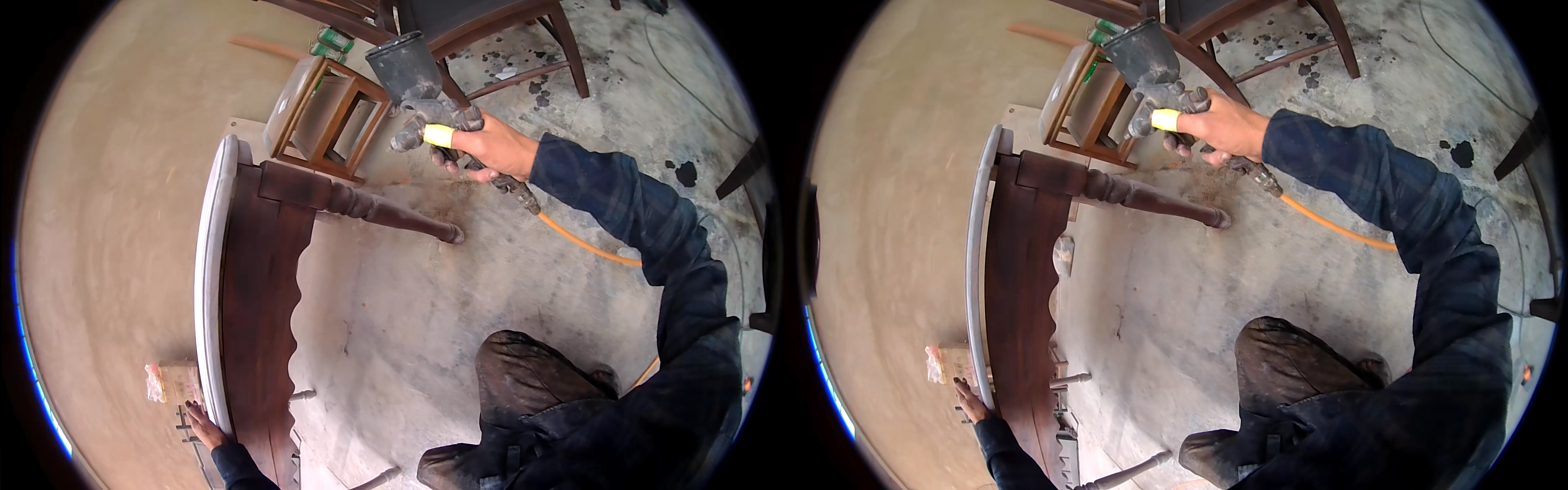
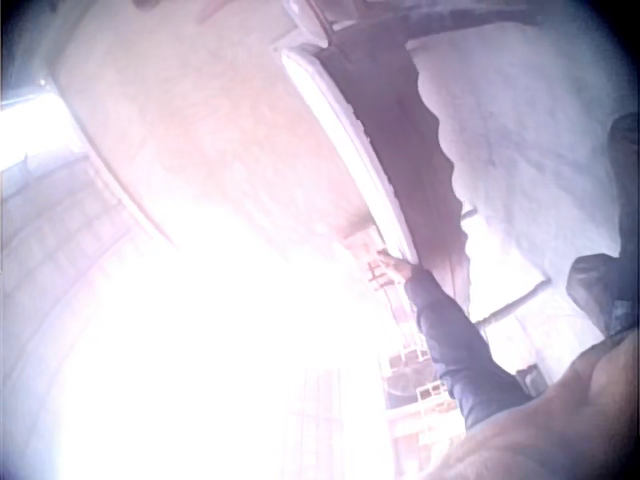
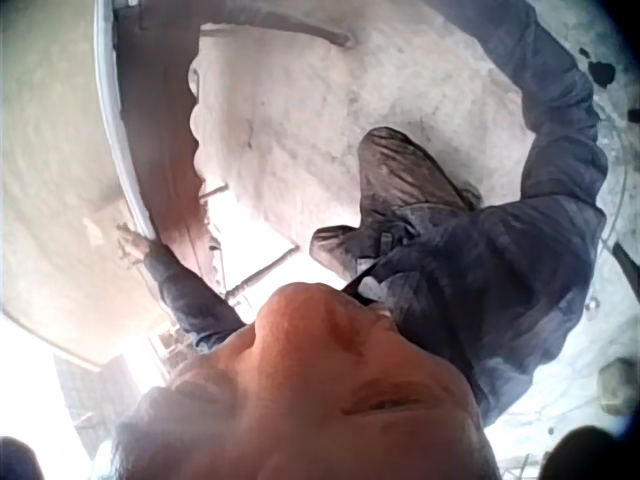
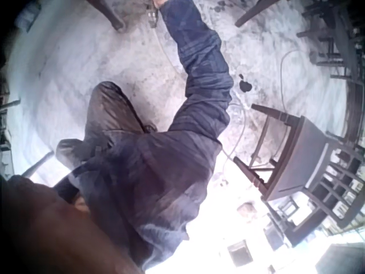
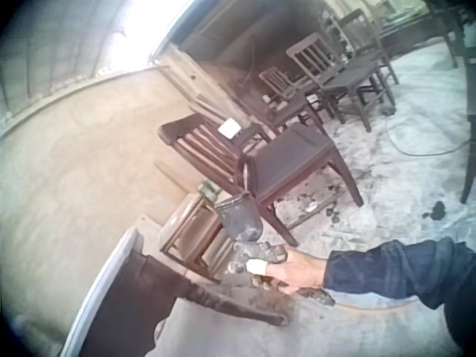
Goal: The person uses a spray gun to apply a light-colored finish to a large curved wooden furniture piece. They move around the object, spraying the top surface and edges while holding the piece steady with their left hand.
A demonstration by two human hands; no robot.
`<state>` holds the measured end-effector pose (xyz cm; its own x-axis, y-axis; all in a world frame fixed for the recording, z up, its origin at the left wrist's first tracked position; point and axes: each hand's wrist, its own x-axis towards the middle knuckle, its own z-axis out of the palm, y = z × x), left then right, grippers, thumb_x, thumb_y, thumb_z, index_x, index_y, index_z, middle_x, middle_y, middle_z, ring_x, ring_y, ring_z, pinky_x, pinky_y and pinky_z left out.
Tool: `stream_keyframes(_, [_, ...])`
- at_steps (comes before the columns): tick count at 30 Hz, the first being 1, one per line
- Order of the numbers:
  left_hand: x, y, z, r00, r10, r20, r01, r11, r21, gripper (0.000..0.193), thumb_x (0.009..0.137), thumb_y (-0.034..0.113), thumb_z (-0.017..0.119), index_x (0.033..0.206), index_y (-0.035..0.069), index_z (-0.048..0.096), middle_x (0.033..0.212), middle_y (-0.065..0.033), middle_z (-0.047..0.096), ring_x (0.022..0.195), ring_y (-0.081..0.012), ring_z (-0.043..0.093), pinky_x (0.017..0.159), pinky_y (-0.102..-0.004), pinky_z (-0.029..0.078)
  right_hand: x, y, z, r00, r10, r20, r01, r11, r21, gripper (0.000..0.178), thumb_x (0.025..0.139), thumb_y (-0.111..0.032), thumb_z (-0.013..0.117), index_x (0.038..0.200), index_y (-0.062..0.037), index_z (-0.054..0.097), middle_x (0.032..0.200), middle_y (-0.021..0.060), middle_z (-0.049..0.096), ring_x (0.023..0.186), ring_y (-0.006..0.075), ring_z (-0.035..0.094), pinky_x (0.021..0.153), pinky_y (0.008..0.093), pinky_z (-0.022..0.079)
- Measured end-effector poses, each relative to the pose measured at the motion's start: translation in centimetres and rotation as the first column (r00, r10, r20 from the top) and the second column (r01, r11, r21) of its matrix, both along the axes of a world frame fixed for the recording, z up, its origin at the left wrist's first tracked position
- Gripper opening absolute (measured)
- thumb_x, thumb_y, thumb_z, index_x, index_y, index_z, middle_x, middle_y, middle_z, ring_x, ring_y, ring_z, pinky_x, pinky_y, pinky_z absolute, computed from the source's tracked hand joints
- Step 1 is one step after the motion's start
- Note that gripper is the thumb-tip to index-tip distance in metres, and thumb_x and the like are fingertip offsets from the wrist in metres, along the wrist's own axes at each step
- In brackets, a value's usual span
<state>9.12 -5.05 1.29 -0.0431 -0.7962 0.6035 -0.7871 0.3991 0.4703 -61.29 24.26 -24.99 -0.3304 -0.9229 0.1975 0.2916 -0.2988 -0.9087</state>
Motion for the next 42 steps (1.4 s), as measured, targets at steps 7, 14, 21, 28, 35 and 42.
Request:
stream_keyframes(7, [0.2, -0.4, -0.2, 1.000, 0.000, -0.003, 0.000, 1.000, 0.017, 0.078, 0.104, 0.058, 0.040, 0.154, -0.002, 0.033, 0.152, -0.0241, 0.043, 0.144, -0.0317, 0.039, 0.119, -0.0403, 0.028, -1.0, -0.9, -4.8, 0.999, 0.027, 0.037, -0.029, 0.997, 0.077, 0.029, 0.096, -0.020, 0.055, 0.123, -0.0108, 0.062, 0.089, 0.0045, 0.061, 0.069, 0.0064, 0.051, 0.039, 0.0216, 0.030])
stream_keyframes(14, [3.2, -1.8, 1.1, 0.999, 0.051, 0.010, -0.051, 0.998, 0.024, 0.078, 0.103, 0.060, 0.037, 0.157, 0.004, 0.029, 0.154, -0.0203, 0.042, 0.145, -0.0315, 0.036, 0.120, -0.0459, 0.024, -0.3, -0.5, -5.9, 0.995, -0.088, -0.039, 0.092, 0.989, 0.118, 0.019, 0.097, -0.019, 0.052, 0.105, -0.0048, 0.062, 0.084, 0.0043, 0.062, 0.066, 0.0072, 0.052, 0.039, 0.0218, 0.030])
stream_keyframes(21, [-0.2, 0.2, -0.2, 0.996, 0.043, -0.082, -0.037, 0.996, 0.077, 0.066, 0.107, 0.049, 0.037, 0.156, 0.005, 0.031, 0.157, -0.0178, 0.039, 0.145, -0.0286, 0.038, 0.115, -0.0416, 0.035, -1.0, -1.2, -3.4, 1.000, -0.011, -0.008, 0.012, 0.997, 0.076, 0.018, 0.097, -0.019, 0.054, 0.097, -0.0036, 0.062, 0.083, 0.0053, 0.062, 0.063, 0.0080, 0.050, 0.038, 0.0226, 0.029])
stream_keyframes(28, [0.4, -0.1, 0.6, 0.998, 0.065, 0.010, -0.065, 0.995, 0.081, 0.075, 0.104, 0.061, 0.033, 0.157, 0.009, 0.032, 0.156, -0.0169, 0.041, 0.146, -0.0298, 0.037, 0.116, -0.0478, 0.031, -1.3, -1.5, -10.4, 1.000, -0.021, -0.004, 0.022, 0.971, 0.239, 0.023, 0.094, -0.017, 0.055, 0.114, -0.0068, 0.061, 0.088, 0.0042, 0.063, 0.066, 0.0070, 0.050, 0.040, 0.0238, 0.031])
stream_keyframes(35, [1.7, -0.8, 1.6, 0.998, 0.043, -0.055, -0.038, 0.996, 0.078, 0.078, 0.102, 0.064, 0.034, 0.156, 0.007, 0.034, 0.154, -0.0147, 0.043, 0.145, -0.0298, 0.037, 0.117, -0.0458, 0.029, 0.2, -1.8, -16.4, 0.999, -0.044, 0.023, 0.032, 0.927, 0.375, 0.011, 0.095, -0.018, 0.055, 0.095, -0.0073, 0.057, 0.074, 0.0020, 0.056, 0.051, 0.0078, 0.040, 0.038, 0.0249, 0.029])
stream_keyframes(42, [2.6, -1.7, 1.7, 0.998, 0.039, -0.054, -0.035, 0.997, 0.066, 0.075, 0.104, 0.060, 0.033, 0.156, 0.006, 0.034, 0.153, -0.0146, 0.045, 0.142, -0.0287, 0.041, 0.116, -0.0444, 0.032, 0.7, -2.5, -23.7, 0.997, -0.063, -0.038, 0.074, 0.844, 0.531, 0.015, 0.093, -0.017, 0.055, 0.103, -0.0090, 0.063, 0.075, 0.0006, 0.058, 0.059, 0.0099, 0.048, 0.044, 0.0285, 0.035])
